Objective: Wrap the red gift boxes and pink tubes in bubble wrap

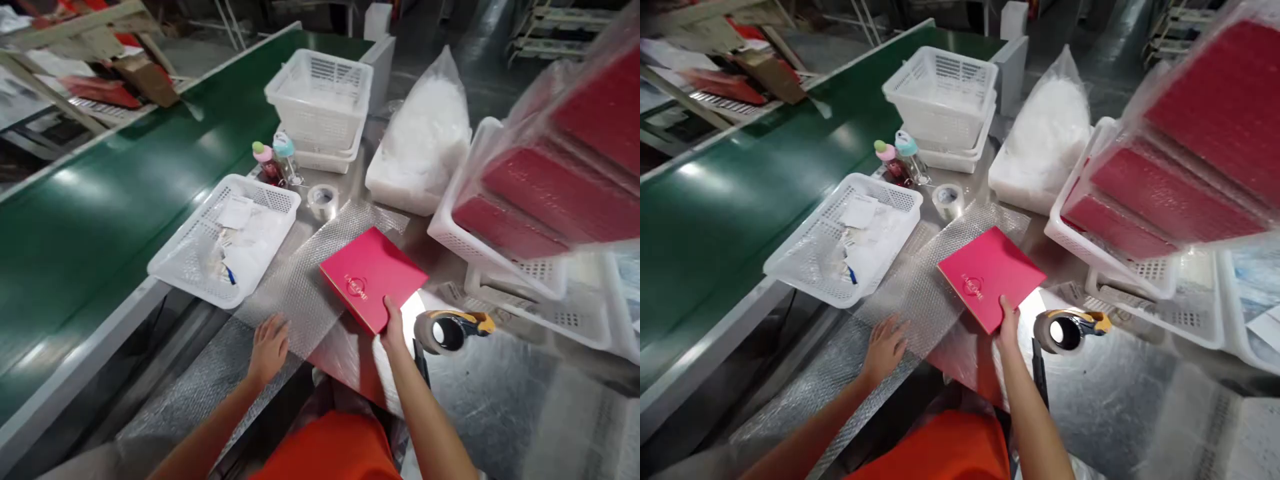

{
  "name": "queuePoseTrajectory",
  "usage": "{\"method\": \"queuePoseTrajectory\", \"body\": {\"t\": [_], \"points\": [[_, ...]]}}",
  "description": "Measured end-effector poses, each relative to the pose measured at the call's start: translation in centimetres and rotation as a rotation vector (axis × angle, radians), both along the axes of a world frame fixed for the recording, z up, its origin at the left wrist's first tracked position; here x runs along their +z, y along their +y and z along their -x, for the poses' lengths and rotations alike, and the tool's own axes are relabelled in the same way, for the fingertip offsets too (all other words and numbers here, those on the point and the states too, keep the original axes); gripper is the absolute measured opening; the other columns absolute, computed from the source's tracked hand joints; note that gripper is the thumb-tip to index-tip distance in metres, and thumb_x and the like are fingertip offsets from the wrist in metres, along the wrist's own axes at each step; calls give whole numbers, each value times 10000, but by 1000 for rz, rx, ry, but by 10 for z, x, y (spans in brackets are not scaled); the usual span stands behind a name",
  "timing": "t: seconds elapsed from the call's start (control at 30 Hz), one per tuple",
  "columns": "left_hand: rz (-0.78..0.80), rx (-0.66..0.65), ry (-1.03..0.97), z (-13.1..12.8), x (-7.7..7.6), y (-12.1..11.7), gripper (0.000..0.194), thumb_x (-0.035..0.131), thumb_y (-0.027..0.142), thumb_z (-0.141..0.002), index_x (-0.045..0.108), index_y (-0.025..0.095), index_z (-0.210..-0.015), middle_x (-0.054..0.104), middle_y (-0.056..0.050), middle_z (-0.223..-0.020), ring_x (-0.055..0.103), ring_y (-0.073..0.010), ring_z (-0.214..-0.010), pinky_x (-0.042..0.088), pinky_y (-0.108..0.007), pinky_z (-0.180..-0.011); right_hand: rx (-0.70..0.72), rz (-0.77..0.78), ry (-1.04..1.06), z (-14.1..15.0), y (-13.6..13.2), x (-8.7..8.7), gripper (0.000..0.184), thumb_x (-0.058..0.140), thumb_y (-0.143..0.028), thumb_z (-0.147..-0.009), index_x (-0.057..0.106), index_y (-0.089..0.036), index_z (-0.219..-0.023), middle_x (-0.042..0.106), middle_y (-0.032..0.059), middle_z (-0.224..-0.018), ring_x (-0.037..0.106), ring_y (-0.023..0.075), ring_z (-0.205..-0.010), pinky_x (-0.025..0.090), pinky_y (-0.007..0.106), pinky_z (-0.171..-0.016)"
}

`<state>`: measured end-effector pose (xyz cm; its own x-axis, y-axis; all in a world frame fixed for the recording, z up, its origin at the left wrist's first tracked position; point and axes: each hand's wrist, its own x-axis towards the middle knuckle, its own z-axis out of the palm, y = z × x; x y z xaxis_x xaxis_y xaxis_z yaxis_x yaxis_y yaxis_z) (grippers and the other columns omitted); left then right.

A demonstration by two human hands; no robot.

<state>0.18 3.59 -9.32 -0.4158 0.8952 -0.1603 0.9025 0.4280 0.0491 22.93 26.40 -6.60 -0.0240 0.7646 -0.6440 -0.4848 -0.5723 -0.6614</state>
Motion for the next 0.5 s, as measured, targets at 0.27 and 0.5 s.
{"method": "queuePoseTrajectory", "body": {"t": [0.27, 0.5], "points": [[93, -92, -129, 24, -9, -28, 592, 528, 364, -967, 454, 338, -1555, 307, -118, -1697, 223, -408, -1565, 188, -708, -1205, -13, -63, -195, -24, 27, -11, 562, 856, -393, -600, 657, -189, -1085, 768, 16, -926, 732, 216, -807, 644, 372, -777], [90, -174, -247, -8, -8, -3, 569, 590, 400, -959, 512, 329, -1518, 327, -144, -1685, 260, -409, -1546, 175, -696, -1212, -111, -54, -236, -69, -15, 22, 521, 818, -371, -635, 682, -231, -1117, 775, 3, -1047, 740, 199, -891, 643, 306, -744]]}}
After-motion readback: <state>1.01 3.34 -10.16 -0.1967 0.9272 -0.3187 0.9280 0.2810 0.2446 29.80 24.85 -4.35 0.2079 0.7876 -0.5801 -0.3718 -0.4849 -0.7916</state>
